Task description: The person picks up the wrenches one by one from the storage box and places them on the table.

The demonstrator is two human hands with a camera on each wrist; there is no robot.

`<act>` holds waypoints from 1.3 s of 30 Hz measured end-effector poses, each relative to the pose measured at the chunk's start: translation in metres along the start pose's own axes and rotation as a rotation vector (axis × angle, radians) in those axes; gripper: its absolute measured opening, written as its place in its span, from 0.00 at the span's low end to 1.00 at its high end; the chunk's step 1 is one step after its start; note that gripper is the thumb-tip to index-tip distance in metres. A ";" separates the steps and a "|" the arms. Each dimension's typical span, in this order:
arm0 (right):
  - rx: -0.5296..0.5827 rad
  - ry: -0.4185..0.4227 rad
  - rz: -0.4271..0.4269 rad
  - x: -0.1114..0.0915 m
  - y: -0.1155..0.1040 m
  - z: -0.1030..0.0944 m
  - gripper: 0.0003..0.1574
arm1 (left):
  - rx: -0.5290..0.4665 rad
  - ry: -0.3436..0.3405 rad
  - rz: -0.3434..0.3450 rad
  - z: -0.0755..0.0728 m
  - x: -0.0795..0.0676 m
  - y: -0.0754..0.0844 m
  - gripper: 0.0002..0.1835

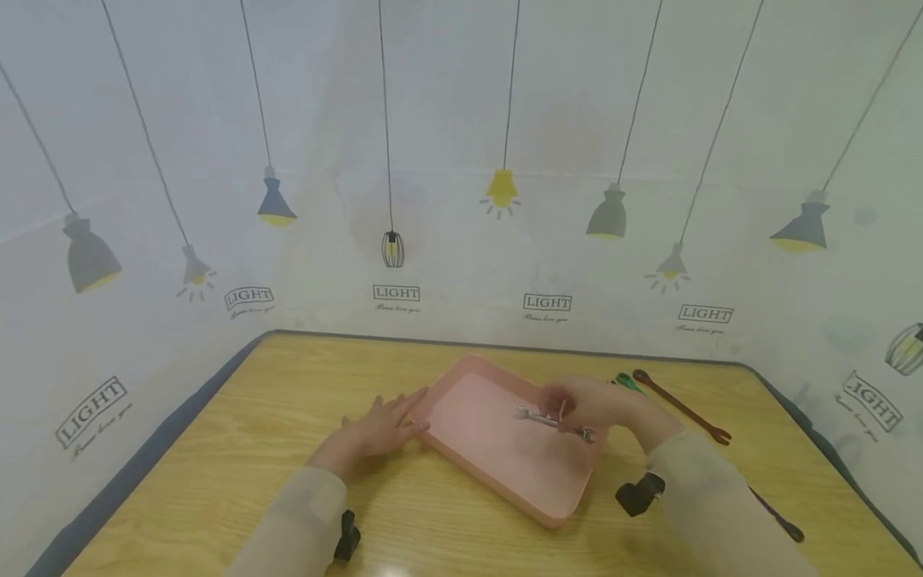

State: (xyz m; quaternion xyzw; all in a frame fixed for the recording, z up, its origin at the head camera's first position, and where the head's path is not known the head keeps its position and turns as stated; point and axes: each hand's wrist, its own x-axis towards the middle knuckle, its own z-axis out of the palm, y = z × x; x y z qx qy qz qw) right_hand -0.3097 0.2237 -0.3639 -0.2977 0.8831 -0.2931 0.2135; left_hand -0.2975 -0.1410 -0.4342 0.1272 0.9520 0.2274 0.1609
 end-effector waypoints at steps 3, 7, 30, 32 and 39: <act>-0.001 0.018 -0.010 -0.014 0.005 -0.003 0.15 | 0.000 -0.003 0.000 0.000 0.000 0.001 0.37; -0.010 0.031 -0.020 -0.031 0.014 -0.009 0.16 | -0.001 -0.006 0.000 -0.001 0.000 0.002 0.37; 0.019 0.139 0.085 -0.108 0.067 -0.034 0.19 | -0.002 -0.022 -0.007 -0.005 -0.007 0.004 0.38; 0.016 0.139 0.090 -0.115 0.071 -0.035 0.19 | -0.005 -0.024 -0.007 -0.005 -0.007 0.005 0.38; 0.034 0.141 0.085 -0.140 0.087 -0.042 0.20 | -0.001 -0.017 -0.013 -0.007 -0.009 0.008 0.36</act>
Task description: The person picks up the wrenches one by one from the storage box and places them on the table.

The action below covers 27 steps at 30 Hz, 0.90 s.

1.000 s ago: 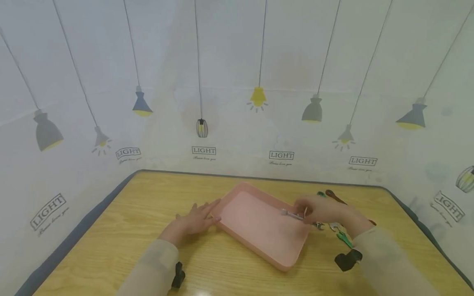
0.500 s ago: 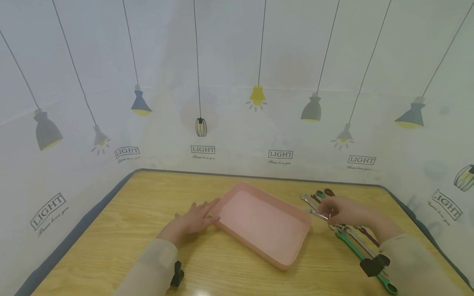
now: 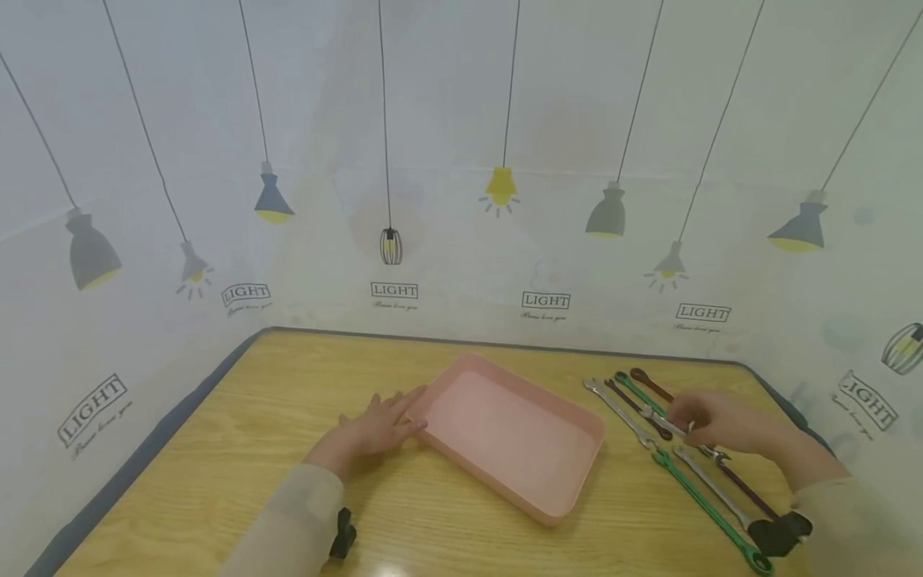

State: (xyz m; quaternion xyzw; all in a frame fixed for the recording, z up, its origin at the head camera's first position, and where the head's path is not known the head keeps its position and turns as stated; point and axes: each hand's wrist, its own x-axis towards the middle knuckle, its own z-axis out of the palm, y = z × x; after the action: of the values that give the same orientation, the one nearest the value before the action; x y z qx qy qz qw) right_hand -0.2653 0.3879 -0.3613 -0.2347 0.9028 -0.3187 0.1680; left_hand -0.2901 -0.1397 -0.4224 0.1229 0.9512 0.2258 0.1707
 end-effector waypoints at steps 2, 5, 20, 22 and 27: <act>-0.006 0.017 -0.020 -0.006 0.007 -0.002 0.19 | 0.000 0.001 0.002 0.000 -0.001 0.000 0.36; 0.020 0.030 -0.042 -0.015 0.017 -0.005 0.17 | -0.001 -0.004 0.004 0.000 -0.002 0.002 0.37; 0.095 0.019 0.102 -0.049 0.050 -0.015 0.17 | -0.011 -0.005 0.016 0.002 0.001 0.000 0.37; 0.075 0.027 0.121 -0.051 0.053 -0.015 0.17 | -0.014 -0.004 0.016 0.002 0.001 0.000 0.37; 0.093 0.044 0.196 -0.057 0.061 -0.015 0.19 | -0.014 -0.004 0.014 0.003 0.002 -0.001 0.37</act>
State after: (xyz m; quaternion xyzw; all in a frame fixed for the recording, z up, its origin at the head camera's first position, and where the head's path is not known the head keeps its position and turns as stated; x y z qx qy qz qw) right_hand -0.2435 0.4671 -0.3813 -0.1304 0.9090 -0.3475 0.1894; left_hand -0.2913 -0.1387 -0.4262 0.1289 0.9484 0.2333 0.1720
